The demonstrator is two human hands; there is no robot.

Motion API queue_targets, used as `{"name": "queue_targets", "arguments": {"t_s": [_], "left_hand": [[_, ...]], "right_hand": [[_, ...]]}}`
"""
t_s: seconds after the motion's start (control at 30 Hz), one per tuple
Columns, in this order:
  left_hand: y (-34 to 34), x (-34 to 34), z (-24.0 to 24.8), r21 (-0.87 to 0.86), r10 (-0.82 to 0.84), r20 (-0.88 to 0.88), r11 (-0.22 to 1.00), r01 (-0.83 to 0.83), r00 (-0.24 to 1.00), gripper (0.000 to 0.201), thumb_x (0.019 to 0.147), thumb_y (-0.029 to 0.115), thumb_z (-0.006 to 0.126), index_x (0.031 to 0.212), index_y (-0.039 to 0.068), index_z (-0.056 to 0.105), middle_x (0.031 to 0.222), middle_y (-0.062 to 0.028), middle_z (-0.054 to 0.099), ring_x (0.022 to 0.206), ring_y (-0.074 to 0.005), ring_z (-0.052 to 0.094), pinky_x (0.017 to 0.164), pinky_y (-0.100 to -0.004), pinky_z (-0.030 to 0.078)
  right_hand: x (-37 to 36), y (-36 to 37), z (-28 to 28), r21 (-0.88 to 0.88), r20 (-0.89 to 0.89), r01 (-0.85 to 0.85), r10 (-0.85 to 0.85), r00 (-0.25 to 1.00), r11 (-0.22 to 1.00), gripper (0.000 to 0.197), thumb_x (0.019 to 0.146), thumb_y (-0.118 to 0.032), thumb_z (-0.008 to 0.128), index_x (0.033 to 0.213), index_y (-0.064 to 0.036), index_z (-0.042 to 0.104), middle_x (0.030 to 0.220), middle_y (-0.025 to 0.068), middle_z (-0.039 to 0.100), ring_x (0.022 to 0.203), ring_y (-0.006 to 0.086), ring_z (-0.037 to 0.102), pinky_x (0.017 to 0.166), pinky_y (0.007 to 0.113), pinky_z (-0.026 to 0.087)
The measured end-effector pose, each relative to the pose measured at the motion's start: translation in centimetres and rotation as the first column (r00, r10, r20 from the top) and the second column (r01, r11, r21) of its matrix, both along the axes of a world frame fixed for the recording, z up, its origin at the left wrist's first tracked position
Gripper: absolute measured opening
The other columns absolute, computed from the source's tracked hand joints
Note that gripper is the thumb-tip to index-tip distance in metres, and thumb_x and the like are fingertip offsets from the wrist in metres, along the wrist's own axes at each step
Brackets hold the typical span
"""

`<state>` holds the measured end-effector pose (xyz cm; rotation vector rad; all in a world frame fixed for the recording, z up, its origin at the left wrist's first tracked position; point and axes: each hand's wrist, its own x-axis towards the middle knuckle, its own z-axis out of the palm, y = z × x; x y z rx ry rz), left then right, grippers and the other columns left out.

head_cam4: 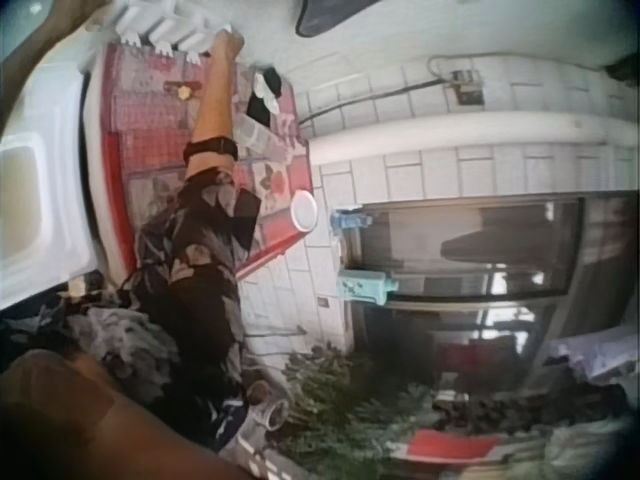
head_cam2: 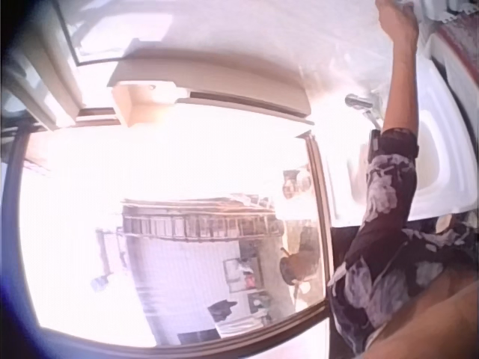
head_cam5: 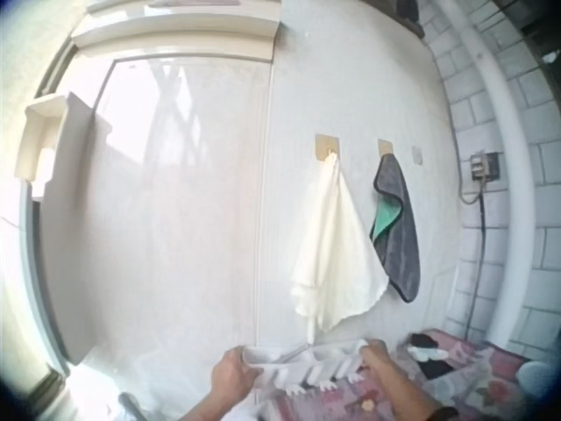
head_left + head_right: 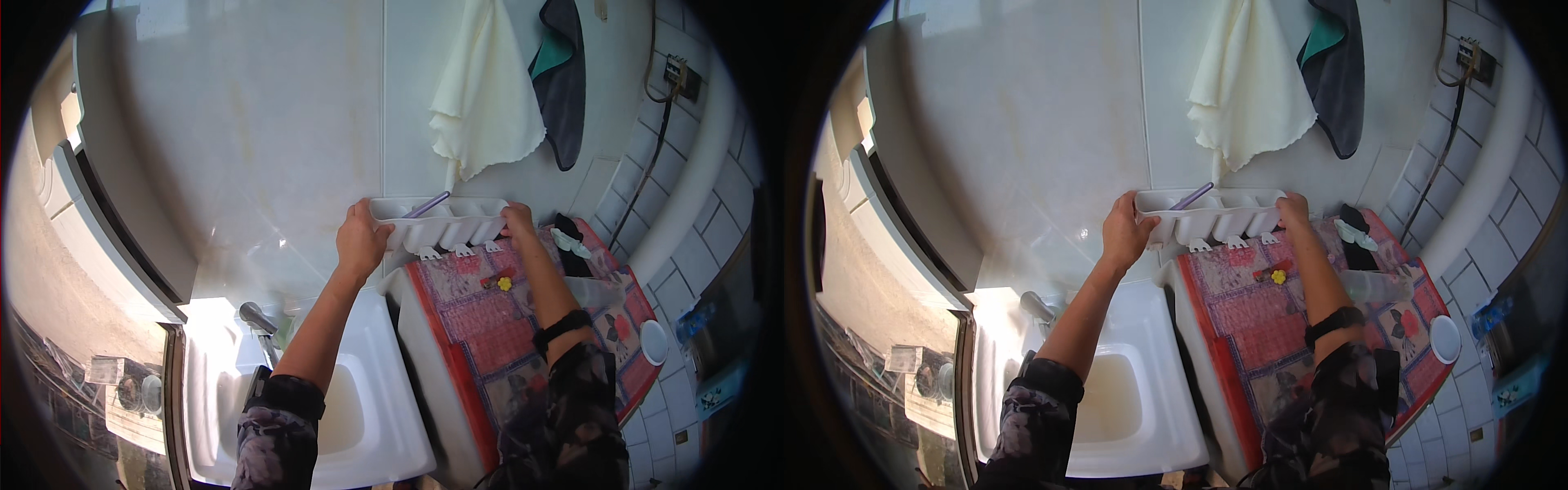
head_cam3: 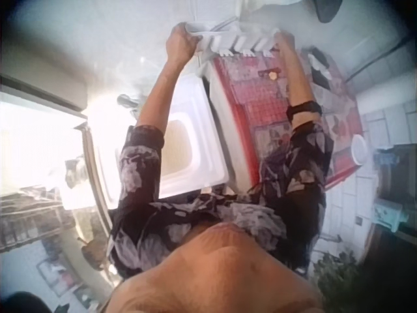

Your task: The person scrubs a white plastic toothbrush holder with a brush and a purple cloth at a sink, rinses it, and wipes it dry. They also briefly handle a toothbrush and a small white cup before returning to cleaning the holder.

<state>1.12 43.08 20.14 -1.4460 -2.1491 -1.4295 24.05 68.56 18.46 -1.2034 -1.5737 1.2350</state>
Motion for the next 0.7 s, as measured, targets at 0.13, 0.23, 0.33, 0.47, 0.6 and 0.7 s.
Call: {"name": "queue_targets", "arguments": {"t_s": [0.13, 0.23, 0.33, 0.47, 0.6, 0.7], "left_hand": [[-0.5, 0.1, -2.7, 0.069, 0.045, 0.030, 0.997, -0.047, 0.999, 0.058, 0.072, 0.014, 0.074, 0.121, -0.002, 0.047, 0.101, -0.0164, 0.058, 0.086, -0.0291, 0.057, 0.077, -0.0372, 0.048], [0.5, -0.6, -4.4, 0.079, 0.010, 0.100, 0.997, -0.017, 0.995, 0.056, 0.072, 0.013, 0.074, 0.119, -0.002, 0.047, 0.102, -0.0160, 0.058, 0.087, -0.0281, 0.057, 0.076, -0.0372, 0.047], [0.4, -1.4, -4.3, -0.007, -0.015, 0.144, 1.000, 0.016, 0.989, 0.059, 0.074, 0.014, 0.073, 0.122, -0.001, 0.041, 0.117, -0.0222, 0.052, 0.099, -0.0397, 0.056, 0.082, -0.0428, 0.048], [-0.4, -1.4, -3.4, -0.027, 0.006, 0.118, 1.000, -0.003, 0.993, 0.054, 0.070, 0.014, 0.076, 0.113, -0.001, 0.047, 0.093, -0.0154, 0.060, 0.085, -0.0284, 0.059, 0.075, -0.0373, 0.048], [-0.6, -1.0, -4.5, 0.022, -0.014, 0.140, 1.000, 0.011, 0.990, 0.053, 0.071, 0.013, 0.076, 0.114, -0.001, 0.048, 0.094, -0.0151, 0.060, 0.087, -0.0273, 0.059, 0.076, -0.0360, 0.048], [-0.1, -1.7, -5.2, 0.024, -0.050, 0.183, 0.999, 0.046, 0.982, 0.058, 0.072, 0.015, 0.075, 0.119, -0.001, 0.044, 0.105, -0.0190, 0.056, 0.093, -0.0335, 0.057, 0.080, -0.0399, 0.047]], "right_hand": [[-0.3, 0.4, -0.6, 0.083, 0.008, -0.027, 0.026, 1.000, 0.996, 0.048, 0.074, -0.010, 0.057, 0.121, -0.0001, 0.055, 0.087, 0.0061, 0.059, 0.065, 0.0132, 0.054, 0.048, 0.024, 0.043], [-0.3, 1.0, -1.3, 0.254, -0.010, -0.019, 0.022, 1.000, 0.967, 0.044, 0.074, -0.010, 0.057, 0.117, 0.0009, 0.057, 0.085, 0.0054, 0.059, 0.062, 0.0133, 0.053, 0.047, 0.024, 0.042], [-0.6, 2.0, -1.2, 0.168, 0.048, -0.026, 0.018, 0.999, 0.985, 0.036, 0.072, -0.007, 0.056, 0.106, 0.0028, 0.062, 0.083, 0.0074, 0.062, 0.065, 0.0163, 0.056, 0.051, 0.028, 0.044], [-1.5, 2.9, -1.3, 0.255, 0.208, 0.100, -0.156, 0.966, 0.962, 0.027, 0.067, -0.005, 0.052, 0.088, 0.0054, 0.065, 0.084, 0.0147, 0.065, 0.076, 0.0233, 0.062, 0.067, 0.035, 0.048], [-1.4, 1.9, -2.5, 0.346, -0.016, 0.122, -0.124, 0.992, 0.930, 0.032, 0.071, -0.005, 0.053, 0.099, 0.0042, 0.063, 0.090, 0.0148, 0.066, 0.082, 0.0256, 0.063, 0.073, 0.035, 0.049], [-0.8, 0.6, -2.3, 0.151, -0.072, 0.076, -0.066, 0.995, 0.986, 0.044, 0.075, -0.009, 0.055, 0.118, -0.0020, 0.054, 0.102, 0.0125, 0.061, 0.090, 0.0253, 0.059, 0.079, 0.038, 0.047]]}}
